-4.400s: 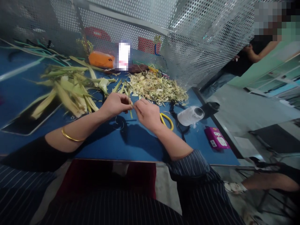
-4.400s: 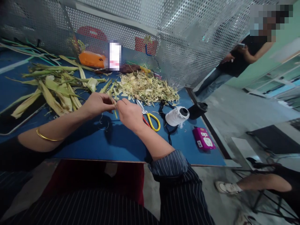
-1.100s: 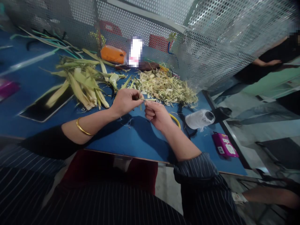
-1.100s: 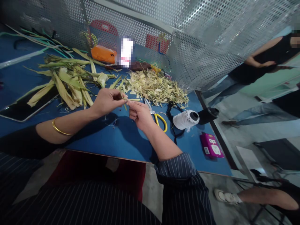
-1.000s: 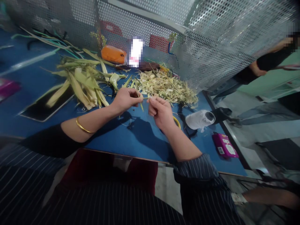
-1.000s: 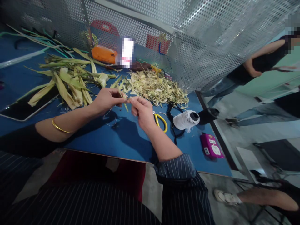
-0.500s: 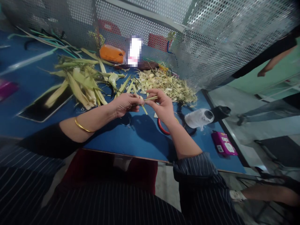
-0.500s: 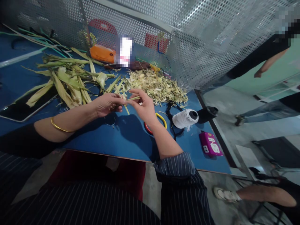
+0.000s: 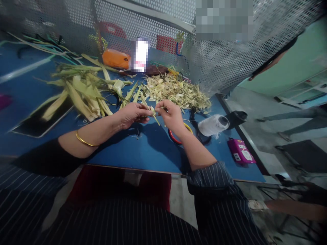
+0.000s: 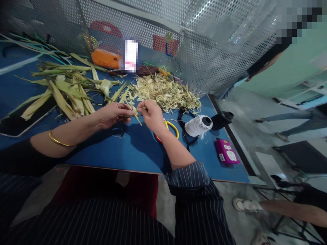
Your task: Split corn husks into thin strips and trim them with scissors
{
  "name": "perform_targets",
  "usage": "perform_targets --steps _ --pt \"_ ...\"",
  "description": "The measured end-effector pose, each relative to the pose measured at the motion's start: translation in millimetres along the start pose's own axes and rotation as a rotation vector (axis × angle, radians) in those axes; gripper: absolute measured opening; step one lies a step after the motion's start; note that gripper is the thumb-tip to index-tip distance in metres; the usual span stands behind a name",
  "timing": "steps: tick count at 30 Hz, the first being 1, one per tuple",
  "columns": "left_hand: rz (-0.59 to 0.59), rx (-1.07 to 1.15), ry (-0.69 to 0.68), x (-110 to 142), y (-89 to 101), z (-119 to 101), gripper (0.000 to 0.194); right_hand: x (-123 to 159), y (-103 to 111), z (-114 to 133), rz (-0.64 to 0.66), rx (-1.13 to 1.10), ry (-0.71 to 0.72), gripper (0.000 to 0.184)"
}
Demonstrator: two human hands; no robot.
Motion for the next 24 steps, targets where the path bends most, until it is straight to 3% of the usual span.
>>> perform_targets --steps 3,6,9,11,14,16,21,24 --pt "-0.013 -0.007 -0.015 -0.5 -0.1 -0.1 0.024 -4.3 10.8 2.3 0.036 0.018 0.05 0.009" --pt "-0.056 0.04 -0.013 -3.1 1.9 0.6 0.021 -6.7 36.3 1.4 -0.036 0.09 0.033 0.026" --pt "-0.103 0.098 -0.007 -6.3 4.3 0.8 0.018 -0.8 64.1 -5.5 -0.116 0.372 -0.154 0.025" --pt "-0.124 0.121 0.013 -7.3 5.1 0.1 0.016 8.6 74.0 -11.9 0.019 0.638 -0.296 0.022" --pt "-0.147 0.155 0.034 -7.9 6.4 -0.9 0.015 26.6 72.6 -20.0 0.338 0.903 -0.442 0.034" --pt "-0.142 0.179 0.026 -8.8 8.1 -0.8 0.015 37.2 65.5 -21.9 0.407 0.973 -0.467 0.044" --pt "-0.15 0.203 0.011 -11.9 12.5 -0.4 0.015 49.5 50.0 -20.0 0.287 0.988 -0.428 0.055" --pt "-0.148 0.209 0.015 -12.9 13.2 -1.1 0.015 47.9 50.8 -20.7 0.193 0.899 -0.485 0.057"
Point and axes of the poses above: each hand's wrist, its own x-axis away from the middle knuckle, its own y-axis out of the back of the hand, z = x × y, the point moved 1 cm from there along -x, towards the middle knuckle, and after that the axes turned 10 degrees about -y, right-handed, at the moved point
